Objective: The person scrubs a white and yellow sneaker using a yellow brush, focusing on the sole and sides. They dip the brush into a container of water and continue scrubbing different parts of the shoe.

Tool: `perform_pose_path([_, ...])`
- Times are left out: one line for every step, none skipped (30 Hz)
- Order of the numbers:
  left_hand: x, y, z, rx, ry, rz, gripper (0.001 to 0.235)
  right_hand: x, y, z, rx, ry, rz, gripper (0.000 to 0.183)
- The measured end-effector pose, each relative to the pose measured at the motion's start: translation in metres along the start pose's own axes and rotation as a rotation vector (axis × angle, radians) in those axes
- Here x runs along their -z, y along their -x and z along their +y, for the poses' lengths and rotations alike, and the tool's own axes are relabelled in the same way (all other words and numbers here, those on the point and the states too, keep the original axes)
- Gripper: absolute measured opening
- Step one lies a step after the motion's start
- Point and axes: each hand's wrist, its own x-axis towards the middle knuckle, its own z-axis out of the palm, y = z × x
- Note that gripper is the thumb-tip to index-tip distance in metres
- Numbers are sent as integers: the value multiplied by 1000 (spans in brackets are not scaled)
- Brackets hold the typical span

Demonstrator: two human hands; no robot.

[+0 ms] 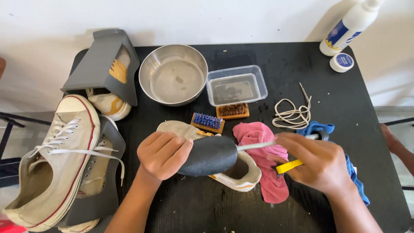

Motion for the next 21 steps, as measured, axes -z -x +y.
perform_pose_path([-3,4,4,-6,6,1,21,1,-1,-3,-7,4,3,32])
perform_pose_path([-6,8,8,105,68,50,17,2,-2,-4,34,-46,-5,24])
perform_pose_path([-10,11,11,214,138,97,20,4,-2,-7,68,-93,-13,22])
perform_pose_path([-13,31,15,206,151,96,20,3,-4,-9,55,-86,-9,22])
perform_pose_path([-16,51,19,507,171,110,43,2,-4,-11,23,-174,-5,19])
perform_pose_path([-19,71,23,810,189,113,90,2,-4,-12,-8,-263,2,18])
perform_pose_path([-16,43,26,799,210,105,90,5,-6,-12,-29,-252,8,18])
perform_pose_path([-13,16,29,804,343,99,70,7,-7,-12,-152,-346,10,15])
perform_pose_path([-9,-11,33,806,472,93,55,10,-9,-11,-272,-441,15,12])
perform_pose_path([-10,-16,32,795,489,85,55,10,-8,-8,-287,-432,25,12])
perform_pose_path([-11,-19,32,647,416,-3,28,9,-7,-5,-409,-374,-19,14])
perform_pose_path([-12,-22,33,497,344,-89,9,8,-5,-2,-529,-316,-65,19])
perform_pose_path([-14,-27,36,493,356,-96,9,0,-2,3,-543,-313,-62,19])
perform_pose_path([-16,-32,39,368,329,-208,9,-8,0,9,-604,-218,-96,18])
perform_pose_path([-18,-37,42,244,300,-316,12,-16,2,16,-660,-122,-132,18])
perform_pose_path([-20,-35,43,242,310,-319,12,-23,6,22,-671,-120,-134,18])
perform_pose_path([-23,-33,45,222,336,-350,14,-30,9,28,-689,-34,-159,19])
perform_pose_path([-24,-31,46,202,361,-381,18,-38,12,34,-705,53,-184,21])
perform_pose_path([-25,-29,46,200,365,-383,18,-42,12,38,-710,53,-184,21])
perform_pose_path([-25,-28,45,177,351,-382,22,-46,12,41,-782,62,-276,22])
perform_pose_path([-25,-26,45,156,334,-380,28,-51,10,45,-849,70,-369,23])
